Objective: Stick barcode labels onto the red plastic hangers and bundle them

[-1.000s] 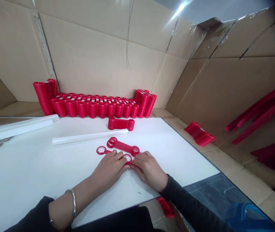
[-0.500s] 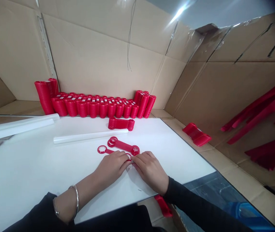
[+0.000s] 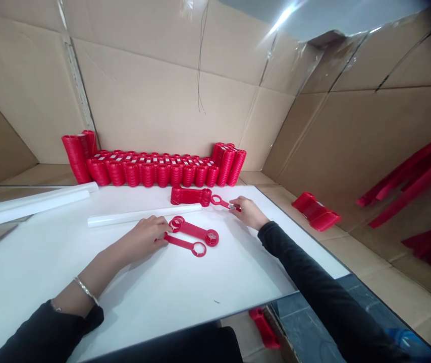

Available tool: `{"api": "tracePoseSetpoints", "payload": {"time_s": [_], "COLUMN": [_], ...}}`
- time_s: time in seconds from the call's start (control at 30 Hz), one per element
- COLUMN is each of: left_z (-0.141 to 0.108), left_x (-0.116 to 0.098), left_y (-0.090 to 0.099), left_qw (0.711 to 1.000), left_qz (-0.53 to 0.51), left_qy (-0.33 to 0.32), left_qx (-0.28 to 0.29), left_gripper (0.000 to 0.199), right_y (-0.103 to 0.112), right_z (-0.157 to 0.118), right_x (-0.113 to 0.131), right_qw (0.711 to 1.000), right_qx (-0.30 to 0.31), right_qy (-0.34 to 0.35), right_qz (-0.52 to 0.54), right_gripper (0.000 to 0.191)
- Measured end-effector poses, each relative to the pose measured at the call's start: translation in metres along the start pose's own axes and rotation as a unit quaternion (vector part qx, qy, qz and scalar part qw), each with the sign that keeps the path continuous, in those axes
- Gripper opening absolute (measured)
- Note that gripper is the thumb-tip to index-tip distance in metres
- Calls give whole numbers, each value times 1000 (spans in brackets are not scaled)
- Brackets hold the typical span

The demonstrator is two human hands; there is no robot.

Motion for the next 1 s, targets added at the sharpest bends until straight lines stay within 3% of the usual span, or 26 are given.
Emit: {"api": "tracePoseSetpoints", "payload": {"time_s": [0.23,0.53,0.73,0.8,0.9,1.0], "left_z": [-3,-2,19,26,32,31], "left_x": [-5,-19,-30,-29,-29,-31], "left_y": [-3,1,4,1,-5,-8], "left_qw": [999,999,1000,999,999,999], "left_qz": [-26,5,-2,-7,-17,-7], "left_qy": [2,2,-27,-32,-25,-18], "left_qx": [27,34,-7,-18,-20,-32], "left_gripper": [23,11,15,13,11,12], "right_y": [-27,-26,-21,-18,-15,-16], "right_z": [3,0,-7,-8,-8,-10], "right_x": [-5,-7,-14,-9,9,30], "right_qw": [999,994,992,992,976,950], "right_qx": [0,4,7,-17,-71,-46], "right_qy": [21,26,3,3,71,166], "right_qz": [49,109,122,127,194,259], "right_gripper": [31,25,24,25,27,29]}}
Point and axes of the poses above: each hand's wrist, its own z-axis towards the middle knuckle, its own y-axis out of the back of the hand, x = y × z, the point moved 1 cm from there along z, towards the middle knuckle, and after that the axes turned 14 degrees about y, right-handed, at the moved point
